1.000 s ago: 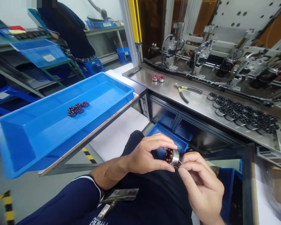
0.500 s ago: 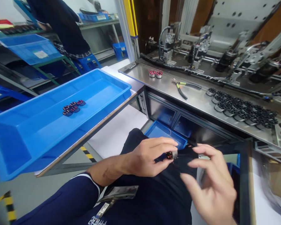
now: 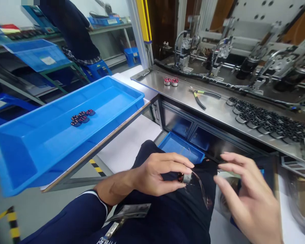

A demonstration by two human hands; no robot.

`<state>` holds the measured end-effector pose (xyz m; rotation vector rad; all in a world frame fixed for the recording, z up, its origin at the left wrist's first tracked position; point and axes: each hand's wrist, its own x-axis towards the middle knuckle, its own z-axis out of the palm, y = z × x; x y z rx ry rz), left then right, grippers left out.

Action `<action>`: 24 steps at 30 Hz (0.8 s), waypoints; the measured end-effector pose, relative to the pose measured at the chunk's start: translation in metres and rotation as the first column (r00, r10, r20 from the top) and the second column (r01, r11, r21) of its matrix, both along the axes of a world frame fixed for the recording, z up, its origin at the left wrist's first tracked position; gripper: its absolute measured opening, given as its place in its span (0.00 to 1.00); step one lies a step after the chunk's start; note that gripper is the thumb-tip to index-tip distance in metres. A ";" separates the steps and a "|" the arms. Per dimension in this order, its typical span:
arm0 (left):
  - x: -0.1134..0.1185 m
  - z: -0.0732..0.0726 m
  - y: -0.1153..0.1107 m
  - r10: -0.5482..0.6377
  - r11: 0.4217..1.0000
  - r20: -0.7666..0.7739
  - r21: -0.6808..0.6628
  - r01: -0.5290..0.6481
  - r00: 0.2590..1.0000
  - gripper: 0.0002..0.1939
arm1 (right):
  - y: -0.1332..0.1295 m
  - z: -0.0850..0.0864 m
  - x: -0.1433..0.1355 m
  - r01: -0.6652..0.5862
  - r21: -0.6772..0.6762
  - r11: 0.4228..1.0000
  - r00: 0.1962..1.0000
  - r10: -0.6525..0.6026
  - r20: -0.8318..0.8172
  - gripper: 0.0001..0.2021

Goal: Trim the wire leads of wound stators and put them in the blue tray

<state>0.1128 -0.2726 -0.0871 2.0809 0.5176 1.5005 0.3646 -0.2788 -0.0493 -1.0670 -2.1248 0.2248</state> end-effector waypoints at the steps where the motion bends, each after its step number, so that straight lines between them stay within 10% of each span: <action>1: 0.001 -0.001 0.000 0.018 1.000 -0.001 -0.003 -0.018 1.000 0.10 | -0.002 0.001 -0.002 -0.025 0.062 0.998 1.000 0.024 0.013 0.10; 7: 0.004 -0.001 0.000 0.030 0.999 0.033 -0.040 -0.029 0.999 0.12 | -0.011 0.006 -0.038 -0.215 0.213 0.953 0.965 0.173 0.199 0.05; 13: -0.005 -0.008 -0.001 -0.044 0.910 0.215 -0.395 0.128 0.976 0.18 | 0.012 0.008 -0.016 -0.230 -0.010 0.973 0.972 0.230 0.045 0.04; 17: -0.009 -0.015 -0.001 0.030 0.830 0.345 -0.532 0.169 0.938 0.22 | 0.079 0.016 -0.012 -0.064 -0.128 0.990 0.988 0.045 -0.149 0.08; 19: -0.011 -0.016 -0.002 0.086 0.788 0.378 -0.591 0.169 0.922 0.23 | 0.130 0.019 -0.024 0.150 -0.032 0.988 0.988 -0.151 -0.029 0.20; 24: -0.026 -0.014 -0.006 0.150 0.720 0.416 -0.668 0.189 0.897 0.25 | 0.239 0.010 -0.064 0.228 0.024 0.973 0.958 -0.229 0.174 0.31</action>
